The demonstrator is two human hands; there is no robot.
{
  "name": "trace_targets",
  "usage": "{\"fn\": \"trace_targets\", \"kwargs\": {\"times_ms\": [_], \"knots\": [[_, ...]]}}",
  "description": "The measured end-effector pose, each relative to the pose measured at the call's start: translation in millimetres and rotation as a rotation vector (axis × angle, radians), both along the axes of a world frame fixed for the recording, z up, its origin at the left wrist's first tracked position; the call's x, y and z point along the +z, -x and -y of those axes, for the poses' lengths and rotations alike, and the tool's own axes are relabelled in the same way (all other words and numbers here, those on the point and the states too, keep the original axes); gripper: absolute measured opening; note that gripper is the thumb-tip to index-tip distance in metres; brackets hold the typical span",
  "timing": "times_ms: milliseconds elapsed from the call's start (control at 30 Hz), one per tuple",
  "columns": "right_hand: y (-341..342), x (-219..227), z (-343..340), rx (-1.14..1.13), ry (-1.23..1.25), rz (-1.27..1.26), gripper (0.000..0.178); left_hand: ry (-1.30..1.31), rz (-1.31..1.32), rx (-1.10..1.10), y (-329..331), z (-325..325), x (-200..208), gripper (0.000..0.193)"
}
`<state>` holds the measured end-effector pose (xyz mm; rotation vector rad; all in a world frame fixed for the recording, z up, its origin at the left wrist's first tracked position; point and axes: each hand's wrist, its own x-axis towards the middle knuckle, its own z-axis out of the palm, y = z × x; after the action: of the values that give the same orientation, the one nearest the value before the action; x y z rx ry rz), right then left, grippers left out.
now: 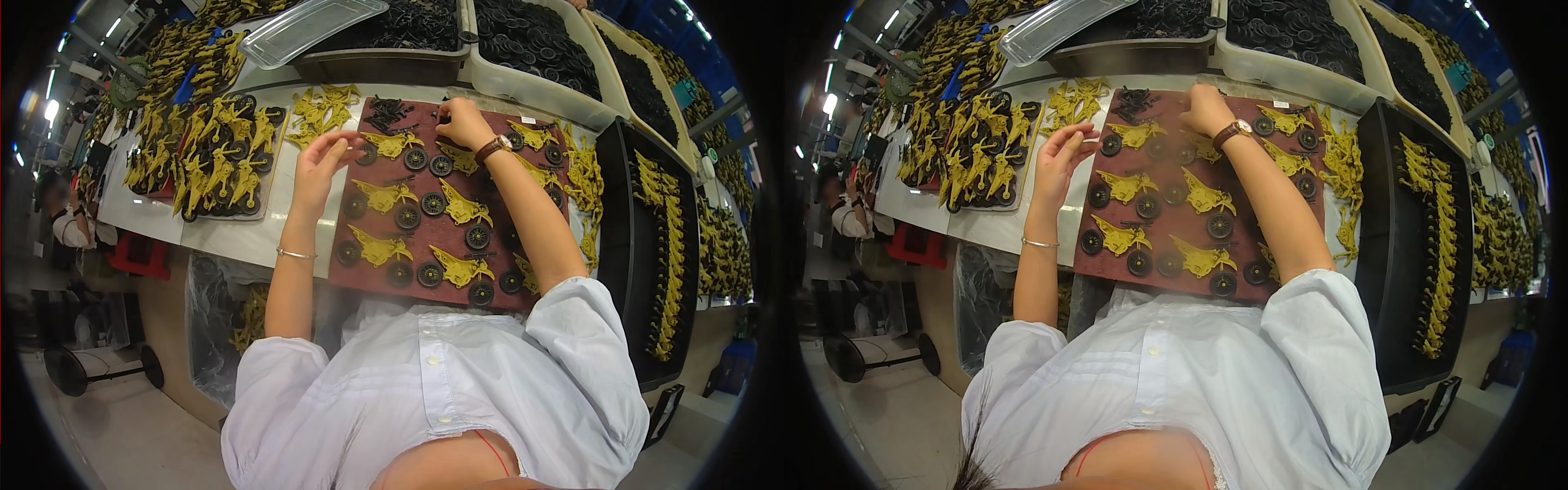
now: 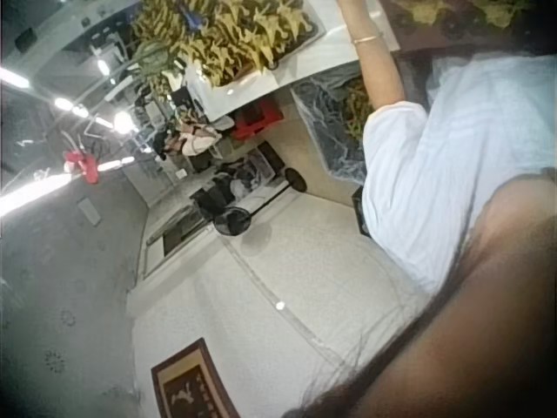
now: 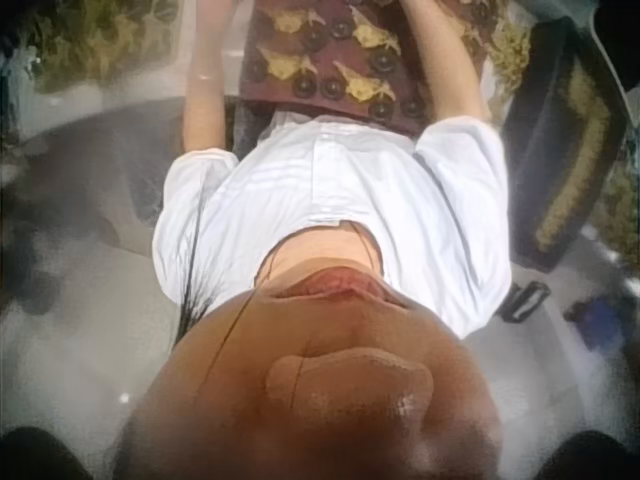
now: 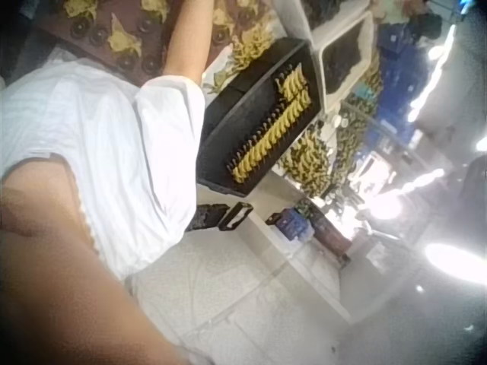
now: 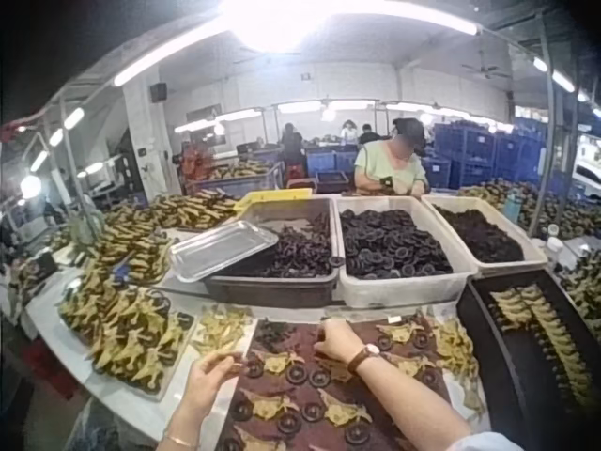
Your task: The person assembles plastic toy motorcycles by hand, attaching toy wheels and other plastic components to plastic motorcycle frames.
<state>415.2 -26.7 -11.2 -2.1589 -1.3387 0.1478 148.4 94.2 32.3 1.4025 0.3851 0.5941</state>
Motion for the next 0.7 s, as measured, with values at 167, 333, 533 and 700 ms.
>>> {"fn": "trace_targets", "kwargs": {"times_ms": [167,333,533,700], "knots": [[-8.1,10.8,12.6,-0.064,-0.015,-0.496,0.014,0.051,0.009,0.037,12.3,-1.3,-8.8,0.025],[-22.9,27.1,24.5,-0.059,-0.550,-1.937,0.013,0.139,0.061,0.044,17.3,5.0,-9.4,0.024],[-61.8,34.9,16.7,0.194,-0.647,-2.091,0.017,0.206,0.117,0.071,27.1,10.3,-10.1,0.025],[-86.8,75.5,-13.6,-0.135,-0.547,-0.779,0.023,0.238,0.120,0.136,45.4,12.1,-15.8,0.025]]}}
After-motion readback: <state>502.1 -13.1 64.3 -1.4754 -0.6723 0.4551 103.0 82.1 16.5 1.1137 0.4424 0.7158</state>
